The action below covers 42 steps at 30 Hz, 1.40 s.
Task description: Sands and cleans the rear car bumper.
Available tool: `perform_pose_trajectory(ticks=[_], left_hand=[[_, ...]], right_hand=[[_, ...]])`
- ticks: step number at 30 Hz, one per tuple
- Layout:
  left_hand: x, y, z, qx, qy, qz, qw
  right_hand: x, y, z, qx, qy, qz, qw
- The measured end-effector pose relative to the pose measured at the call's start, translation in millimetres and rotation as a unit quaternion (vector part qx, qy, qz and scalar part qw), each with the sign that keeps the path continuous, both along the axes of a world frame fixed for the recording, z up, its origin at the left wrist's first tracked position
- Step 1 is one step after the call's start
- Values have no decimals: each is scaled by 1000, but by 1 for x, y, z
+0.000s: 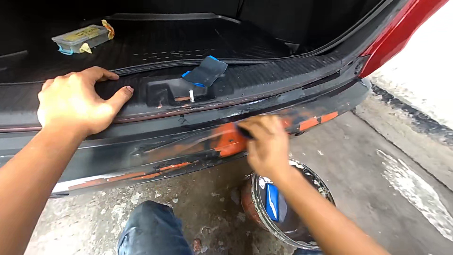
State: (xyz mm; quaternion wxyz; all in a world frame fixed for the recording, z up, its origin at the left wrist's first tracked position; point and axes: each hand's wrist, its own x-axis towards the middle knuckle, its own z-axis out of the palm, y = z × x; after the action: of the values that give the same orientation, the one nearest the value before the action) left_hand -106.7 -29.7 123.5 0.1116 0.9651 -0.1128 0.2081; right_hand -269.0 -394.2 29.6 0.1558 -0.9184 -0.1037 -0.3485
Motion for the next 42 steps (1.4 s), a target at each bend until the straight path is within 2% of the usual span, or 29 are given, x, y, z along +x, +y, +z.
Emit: perform_pose_trajectory(ticks=[3,5,7,10,12,13,15,17,19,21,24,26,27,29,31,32,34,36,38,40,42], left_hand=[[6,6,-3,-1,-6,-17,1000],[20,17,-16,-16,-22,-48,998],[33,23,-26,-57,-30,-90,994],[32,20,-26,-89,-24,-109,990],[30,18,-25,-91,-24,-107,990],[27,17,-24,-95,-21,-110,989],[23,11,-19,-102,-15,-120,987],[14,6,-19,-113,-4,-123,986],[7,2,-20,-131,-3,-124,984],[6,-1,-21,-142,-7,-127,982],[7,0,-23,-162,-3,-116,980],[8,1,-22,-159,-3,-117,980],[7,3,-22,-156,-2,-117,981],[10,4,-20,-147,-2,-121,982],[16,7,-21,-125,-12,-123,985],[20,11,-22,-109,-20,-120,987],[24,19,-23,-63,-27,-91,993],[17,16,-13,-14,-23,-38,999],[3,5,-2,0,-9,-4,1000],[-2,0,2,4,1,7,1000],[-2,-1,2,4,3,6,1000]], right_hand=[[4,64,11,-45,51,36,997],[9,64,15,-78,66,65,993],[11,21,16,-79,68,67,992],[14,-79,11,-33,21,16,999],[16,-102,8,-1,-20,-1,1000],[16,-88,9,4,-26,-15,1000],[14,-27,12,2,-2,-26,1000],[11,34,14,-22,31,14,999],[13,48,19,-53,52,79,994],[14,11,21,-68,54,105,991],[16,-92,15,-52,20,68,996],[19,-134,11,-22,-15,37,999],[19,-132,10,-9,-29,18,999],[17,-90,15,-2,-22,-4,1000],[14,-44,18,-32,14,23,999],[13,-37,20,-55,31,42,997],[11,-55,22,-75,51,58,994],[9,-91,20,-58,48,16,997],[5,-98,13,-26,25,-32,999],[-4,-51,5,-23,19,-34,999],[-14,29,-7,-42,42,14,998]])
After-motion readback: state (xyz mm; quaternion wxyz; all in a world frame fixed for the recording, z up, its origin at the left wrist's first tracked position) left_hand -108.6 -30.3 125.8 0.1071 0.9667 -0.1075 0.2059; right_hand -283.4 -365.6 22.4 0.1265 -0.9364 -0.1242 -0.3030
